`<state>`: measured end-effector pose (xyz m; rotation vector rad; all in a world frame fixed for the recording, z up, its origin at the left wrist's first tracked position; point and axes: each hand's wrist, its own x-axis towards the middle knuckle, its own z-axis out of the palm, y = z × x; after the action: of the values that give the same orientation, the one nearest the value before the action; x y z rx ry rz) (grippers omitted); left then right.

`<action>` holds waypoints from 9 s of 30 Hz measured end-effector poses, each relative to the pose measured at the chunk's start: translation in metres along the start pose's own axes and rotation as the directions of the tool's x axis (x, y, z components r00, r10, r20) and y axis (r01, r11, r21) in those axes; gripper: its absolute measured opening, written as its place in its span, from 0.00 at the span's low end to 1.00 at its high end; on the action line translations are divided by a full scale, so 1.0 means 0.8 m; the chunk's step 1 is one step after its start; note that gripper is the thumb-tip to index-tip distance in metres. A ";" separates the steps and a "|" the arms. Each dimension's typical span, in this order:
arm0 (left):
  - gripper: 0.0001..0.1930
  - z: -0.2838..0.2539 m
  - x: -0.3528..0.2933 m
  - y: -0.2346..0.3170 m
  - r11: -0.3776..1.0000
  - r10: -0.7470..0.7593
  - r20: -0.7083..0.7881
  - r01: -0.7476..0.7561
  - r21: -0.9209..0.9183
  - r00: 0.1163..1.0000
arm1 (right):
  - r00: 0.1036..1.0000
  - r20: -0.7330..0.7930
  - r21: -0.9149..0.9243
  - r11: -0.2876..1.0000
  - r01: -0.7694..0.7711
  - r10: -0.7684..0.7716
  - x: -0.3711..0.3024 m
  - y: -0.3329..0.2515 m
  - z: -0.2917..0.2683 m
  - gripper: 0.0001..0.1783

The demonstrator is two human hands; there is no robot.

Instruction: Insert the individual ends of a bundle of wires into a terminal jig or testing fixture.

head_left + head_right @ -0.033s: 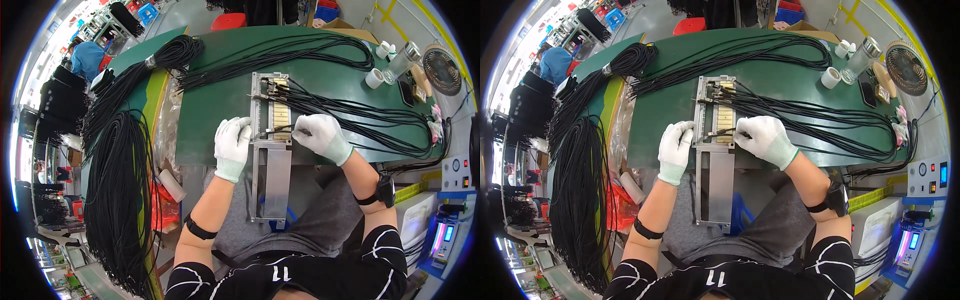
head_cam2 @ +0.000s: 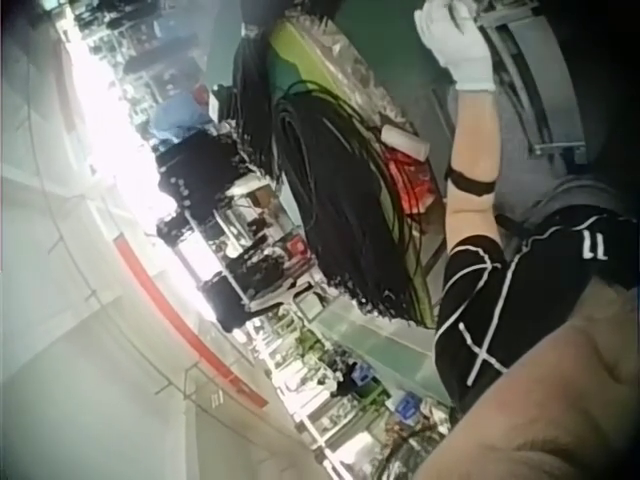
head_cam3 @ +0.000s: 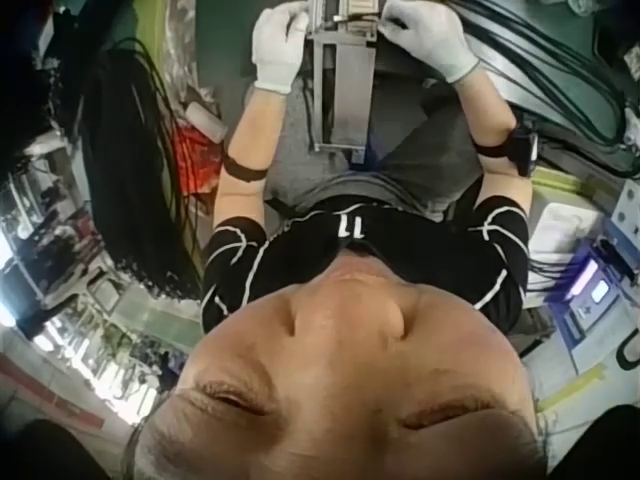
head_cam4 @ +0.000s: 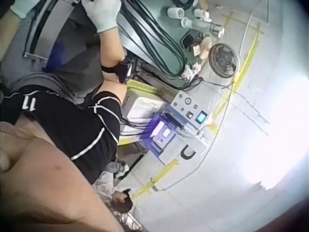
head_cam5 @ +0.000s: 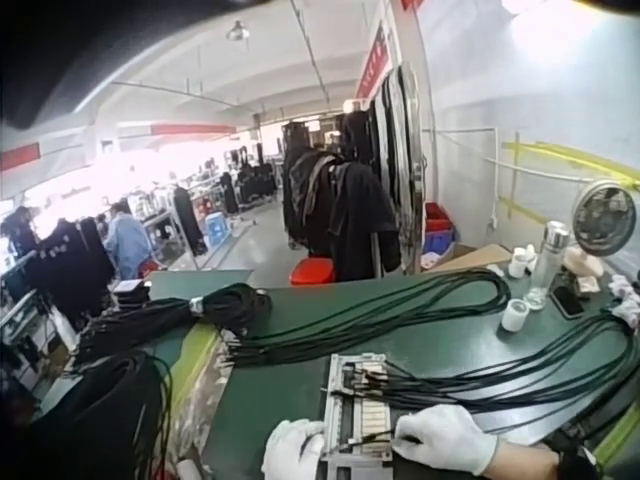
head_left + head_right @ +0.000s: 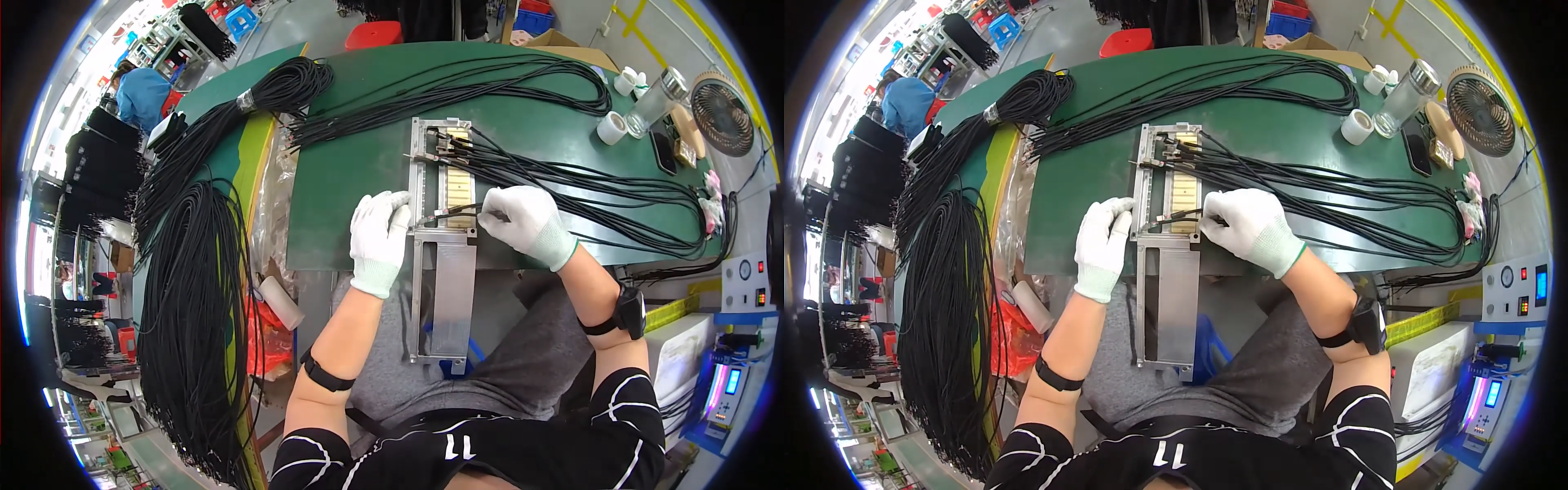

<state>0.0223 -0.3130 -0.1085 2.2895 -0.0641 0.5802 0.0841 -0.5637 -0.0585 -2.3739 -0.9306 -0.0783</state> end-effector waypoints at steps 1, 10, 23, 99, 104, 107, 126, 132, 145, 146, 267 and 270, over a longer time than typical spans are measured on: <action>0.08 0.001 -0.001 0.000 1.000 0.018 -0.020 -0.018 0.004 1.000 | 1.000 0.009 -0.030 1.000 -0.005 0.005 -0.001 0.001 0.000 0.08; 0.07 0.003 -0.003 -0.004 0.998 0.040 -0.024 -0.041 -0.053 0.999 | 0.995 0.055 -0.020 0.996 0.086 -0.084 0.000 -0.001 -0.002 0.07; 0.20 0.011 -0.009 0.034 0.906 0.343 0.212 -0.382 0.182 0.915 | 0.986 0.153 -0.087 0.993 0.084 -0.070 0.007 0.015 0.006 0.06; 0.09 0.029 0.022 -0.015 1.000 0.018 -0.221 -0.023 -0.020 0.975 | 0.968 -0.049 -0.169 0.957 0.235 -0.247 0.042 0.040 -0.017 0.07; 0.12 0.026 0.024 -0.010 0.994 -0.025 -0.040 0.020 -0.110 0.999 | 0.964 0.028 -0.047 0.963 0.265 -0.264 0.040 0.041 -0.014 0.08; 0.12 0.023 0.020 0.000 0.998 -0.026 -0.127 0.020 -0.052 0.992 | 0.975 -0.003 -0.071 0.973 0.220 -0.221 0.042 0.041 -0.016 0.08; 0.06 0.021 0.012 0.007 0.920 0.042 0.062 -0.014 -0.391 0.997 | 0.927 -0.174 -0.007 0.941 0.338 -0.334 0.041 -0.017 0.035 0.09; 0.06 0.026 0.008 0.000 0.834 -0.097 0.030 0.098 -0.543 0.995 | 0.952 -0.077 -0.041 0.955 0.294 -0.297 0.036 0.004 0.020 0.06; 0.07 0.014 0.019 -0.004 0.997 0.060 -0.059 -0.062 -0.035 0.996 | 0.989 -0.021 -0.141 0.979 0.145 -0.149 0.031 0.030 0.013 0.05; 0.07 0.014 0.018 -0.005 0.998 0.070 -0.059 -0.070 -0.008 0.996 | 0.987 -0.025 -0.176 0.972 0.153 -0.160 0.031 0.030 0.014 0.06; 0.06 0.032 0.035 0.009 0.960 0.166 -0.075 -0.179 -0.217 0.983 | 0.893 -0.284 -0.079 0.937 0.340 -0.348 0.055 -0.003 0.028 0.08; 0.06 0.037 0.029 -0.006 0.939 0.029 -0.068 -0.050 -0.340 0.997 | 0.941 -0.174 -0.145 0.953 0.266 -0.289 0.054 -0.008 0.026 0.08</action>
<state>0.0557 -0.3274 -0.1197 1.9351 -0.1685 0.6091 0.1097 -0.5226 -0.0613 -2.2746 -1.1867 -0.4798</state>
